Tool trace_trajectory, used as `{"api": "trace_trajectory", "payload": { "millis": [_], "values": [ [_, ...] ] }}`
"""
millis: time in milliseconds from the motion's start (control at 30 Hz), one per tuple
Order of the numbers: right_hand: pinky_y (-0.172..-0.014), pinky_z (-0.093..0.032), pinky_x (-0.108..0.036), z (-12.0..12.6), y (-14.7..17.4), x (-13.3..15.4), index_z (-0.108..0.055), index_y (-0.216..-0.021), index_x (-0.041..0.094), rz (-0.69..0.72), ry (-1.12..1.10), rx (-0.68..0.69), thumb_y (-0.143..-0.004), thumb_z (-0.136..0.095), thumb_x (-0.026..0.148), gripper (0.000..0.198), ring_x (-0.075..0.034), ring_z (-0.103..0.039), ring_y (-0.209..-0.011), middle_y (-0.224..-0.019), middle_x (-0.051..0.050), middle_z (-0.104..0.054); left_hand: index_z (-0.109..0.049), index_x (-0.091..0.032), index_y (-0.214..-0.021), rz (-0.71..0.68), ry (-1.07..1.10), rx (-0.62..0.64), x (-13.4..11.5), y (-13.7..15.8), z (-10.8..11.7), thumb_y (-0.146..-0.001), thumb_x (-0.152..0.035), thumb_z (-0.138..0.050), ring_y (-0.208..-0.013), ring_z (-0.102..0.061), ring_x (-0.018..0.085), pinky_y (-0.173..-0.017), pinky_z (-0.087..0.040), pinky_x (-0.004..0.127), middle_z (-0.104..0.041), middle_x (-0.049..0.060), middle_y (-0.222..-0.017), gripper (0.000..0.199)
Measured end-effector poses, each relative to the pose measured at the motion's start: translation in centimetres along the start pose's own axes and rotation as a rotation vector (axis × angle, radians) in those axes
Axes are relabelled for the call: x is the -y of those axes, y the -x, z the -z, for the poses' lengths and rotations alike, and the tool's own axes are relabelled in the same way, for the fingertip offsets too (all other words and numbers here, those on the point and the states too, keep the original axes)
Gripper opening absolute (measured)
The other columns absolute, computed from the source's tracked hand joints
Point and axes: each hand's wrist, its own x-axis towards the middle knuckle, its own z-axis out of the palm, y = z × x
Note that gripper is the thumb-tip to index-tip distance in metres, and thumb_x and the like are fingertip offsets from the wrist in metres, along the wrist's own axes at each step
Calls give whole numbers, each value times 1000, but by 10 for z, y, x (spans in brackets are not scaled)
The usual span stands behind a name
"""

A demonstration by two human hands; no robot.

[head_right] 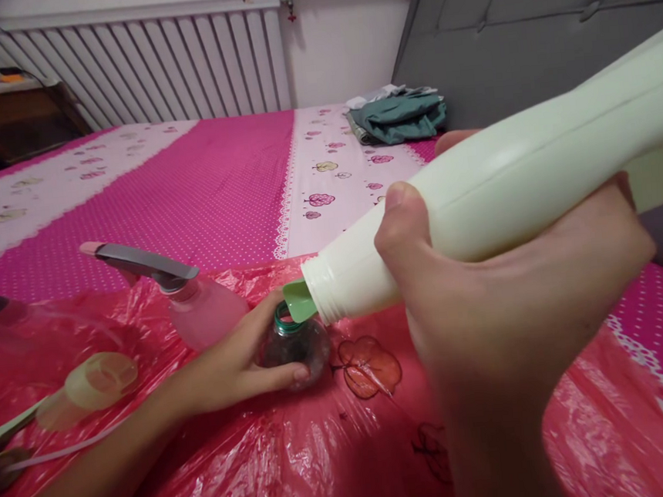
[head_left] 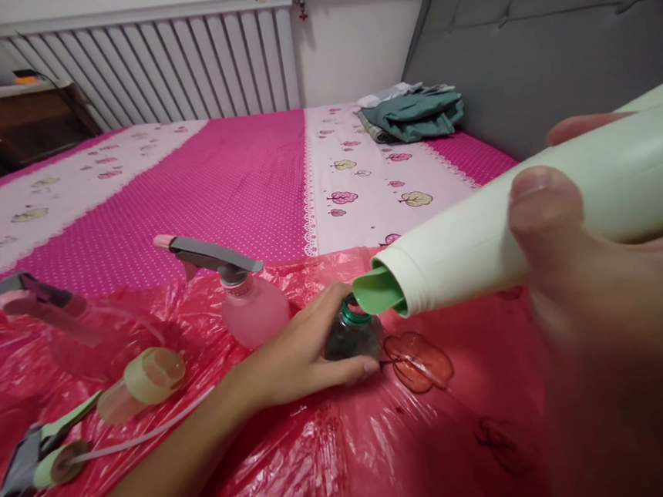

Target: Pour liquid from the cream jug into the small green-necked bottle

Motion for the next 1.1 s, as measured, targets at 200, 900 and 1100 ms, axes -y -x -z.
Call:
{"api": "trace_trajectory", "payload": {
  "millis": [200,900,1100],
  "values": [
    [-103,-49,11,0,22,24,-59,-131,2,-47,-60,16,-97,-38,75,83,6,-46,-121,-107,-13,-44,-47,-21,-139,-4,-5,-6,-1,-1,0,-92,-50,-74,-116,-63,34,-98,-54,49,-62,13,-134,62],
    [-108,-49,7,8,13,2,-59,-129,2,-78,6,-21,-100,-28,82,91,3,-43,-129,-106,-14,-44,-47,-21,-140,-15,2,-11,-1,-1,0,-91,-51,-74,-111,-64,33,-93,-54,45,-63,12,-129,63],
    [-105,-49,9,3,27,22,-60,-134,5,-82,-39,-15,-97,-36,80,87,5,-46,-123,-111,-12,-45,-48,-20,-139,-13,2,-6,0,-1,0,-91,-51,-73,-108,-66,32,-89,-55,44,-65,12,-124,62]
  ]
}}
